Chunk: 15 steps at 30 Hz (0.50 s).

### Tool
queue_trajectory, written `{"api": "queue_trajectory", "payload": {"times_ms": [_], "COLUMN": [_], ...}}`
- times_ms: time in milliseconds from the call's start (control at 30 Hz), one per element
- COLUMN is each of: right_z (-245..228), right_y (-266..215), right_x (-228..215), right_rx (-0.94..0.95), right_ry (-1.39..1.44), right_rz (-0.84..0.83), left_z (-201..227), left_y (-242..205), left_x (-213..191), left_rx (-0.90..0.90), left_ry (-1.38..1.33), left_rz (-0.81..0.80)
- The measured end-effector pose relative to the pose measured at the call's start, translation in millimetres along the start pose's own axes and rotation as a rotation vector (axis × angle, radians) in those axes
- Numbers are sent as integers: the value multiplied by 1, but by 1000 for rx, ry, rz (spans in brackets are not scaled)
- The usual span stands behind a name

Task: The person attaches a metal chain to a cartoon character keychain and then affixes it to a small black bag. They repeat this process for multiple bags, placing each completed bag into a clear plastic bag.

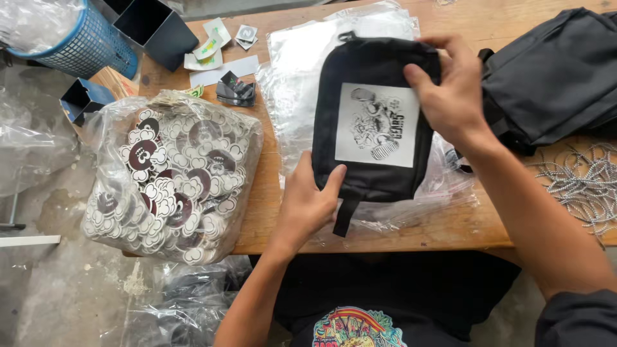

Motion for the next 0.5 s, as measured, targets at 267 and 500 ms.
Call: {"api": "queue_trajectory", "payload": {"times_ms": [267,500], "right_z": [26,-18], "right_y": [-12,-73], "right_x": [15,-63], "right_rx": [-227,-300], "right_ry": [-501,-629], "right_rz": [-166,-5], "left_z": [-14,75], "left_y": [17,1], "left_x": [21,70], "left_rx": [231,834], "left_ry": [894,381], "left_rz": [398,84]}}
Point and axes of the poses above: each hand's wrist, its own y-axis towards the middle knuckle, its own x-axis out of the palm, z = x × y, the point moved 5 cm from there along y, towards the middle knuckle, and after that the axes turned 9 degrees about y, right-handed, at the moved point
